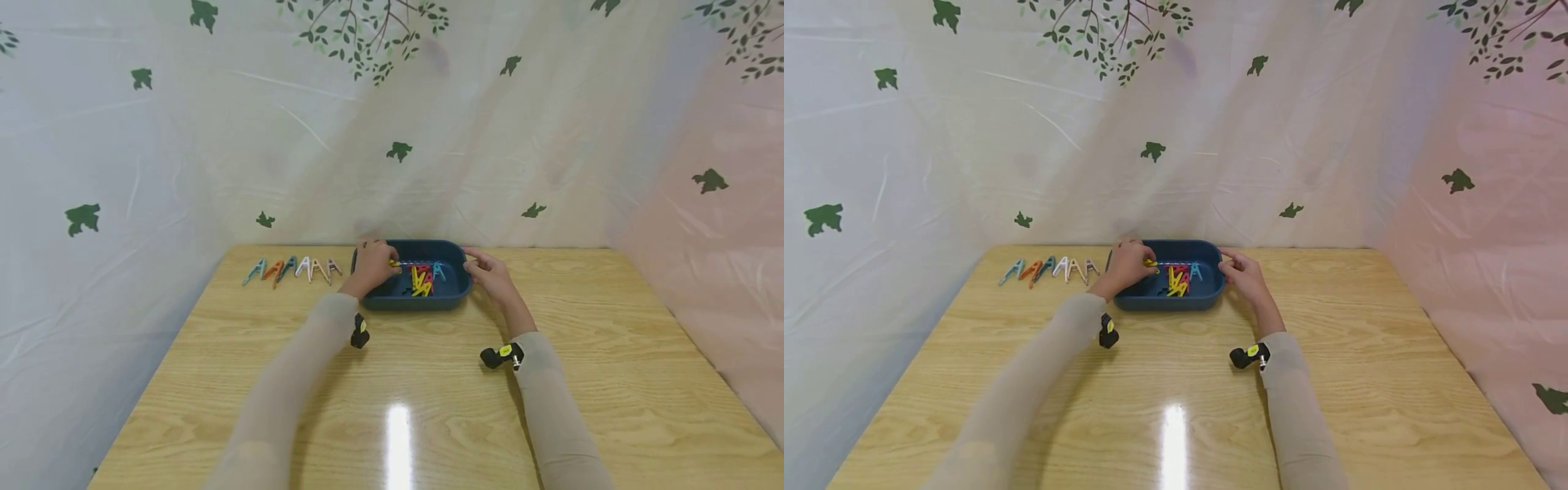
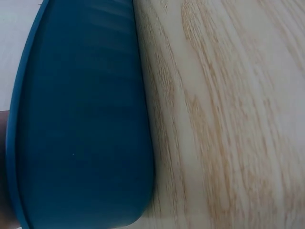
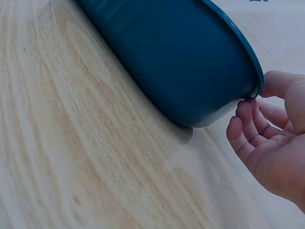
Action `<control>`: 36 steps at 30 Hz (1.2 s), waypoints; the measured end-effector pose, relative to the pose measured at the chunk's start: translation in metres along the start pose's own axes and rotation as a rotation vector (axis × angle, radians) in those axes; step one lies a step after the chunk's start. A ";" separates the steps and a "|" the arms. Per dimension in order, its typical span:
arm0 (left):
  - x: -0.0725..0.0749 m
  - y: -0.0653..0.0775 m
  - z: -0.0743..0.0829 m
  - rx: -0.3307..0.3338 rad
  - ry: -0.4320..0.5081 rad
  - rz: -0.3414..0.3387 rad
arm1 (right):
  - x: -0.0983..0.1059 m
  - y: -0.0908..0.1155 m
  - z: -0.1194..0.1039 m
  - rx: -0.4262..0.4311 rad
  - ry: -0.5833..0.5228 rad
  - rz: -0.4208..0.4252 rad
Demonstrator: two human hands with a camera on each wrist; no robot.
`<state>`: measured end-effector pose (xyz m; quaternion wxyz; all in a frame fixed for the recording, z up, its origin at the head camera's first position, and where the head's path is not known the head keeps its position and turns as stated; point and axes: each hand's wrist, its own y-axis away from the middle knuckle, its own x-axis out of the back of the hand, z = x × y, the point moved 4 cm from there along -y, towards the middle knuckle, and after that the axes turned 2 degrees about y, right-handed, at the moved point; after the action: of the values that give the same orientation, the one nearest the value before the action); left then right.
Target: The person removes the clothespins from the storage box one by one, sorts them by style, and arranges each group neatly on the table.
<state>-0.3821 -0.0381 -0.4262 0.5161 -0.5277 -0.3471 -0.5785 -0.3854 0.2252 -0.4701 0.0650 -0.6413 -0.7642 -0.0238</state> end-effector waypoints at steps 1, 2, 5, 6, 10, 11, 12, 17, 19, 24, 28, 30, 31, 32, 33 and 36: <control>-0.001 -0.001 0.000 0.006 -0.006 -0.003 | 0.000 0.000 0.000 0.001 0.001 0.001; -0.002 -0.002 0.000 0.014 -0.011 -0.007 | 0.000 0.000 0.000 0.002 0.001 0.002; -0.006 -0.006 -0.002 0.036 -0.031 -0.008 | 0.000 -0.001 0.001 0.000 -0.001 0.004; -0.007 -0.007 -0.002 0.039 -0.041 -0.007 | 0.000 -0.001 0.001 0.000 -0.001 0.003; -0.010 -0.008 -0.004 0.040 -0.069 0.010 | -0.001 0.000 0.000 0.001 -0.005 -0.003; -0.011 -0.008 -0.004 0.038 -0.072 0.015 | -0.002 0.000 0.000 0.000 -0.004 -0.004; -0.011 -0.007 -0.004 0.037 -0.068 0.018 | -0.002 0.000 0.000 0.001 -0.003 -0.006; -0.004 -0.003 -0.004 0.014 -0.069 0.055 | -0.002 0.001 -0.001 0.003 0.004 -0.004; 0.001 -0.001 -0.004 0.007 -0.074 0.073 | -0.002 0.001 0.000 0.002 0.004 -0.001; 0.010 0.001 -0.006 0.006 -0.058 0.087 | 0.000 0.002 -0.001 -0.020 0.005 0.000; 0.015 0.003 -0.007 -0.004 -0.053 0.087 | -0.001 0.006 -0.008 -0.041 -0.016 -0.011; 0.019 0.004 -0.009 -0.011 -0.053 0.094 | -0.002 0.010 -0.015 -0.046 -0.019 -0.019; 0.020 0.005 -0.010 -0.014 -0.056 0.095 | -0.003 0.011 -0.018 -0.049 -0.017 -0.021; 0.022 0.005 -0.011 -0.016 -0.059 0.095 | -0.004 0.013 -0.021 -0.053 -0.012 -0.023; 0.024 0.005 -0.012 -0.017 -0.063 0.095 | -0.004 0.014 -0.024 -0.058 -0.008 -0.024; 0.029 0.006 -0.017 -0.014 -0.062 0.087 | -0.005 0.016 -0.026 -0.061 -0.002 -0.028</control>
<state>-0.3784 -0.0621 -0.4022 0.5260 -0.5635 -0.3358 -0.5413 -0.3673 0.2197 -0.4458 0.0442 -0.6322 -0.7721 -0.0471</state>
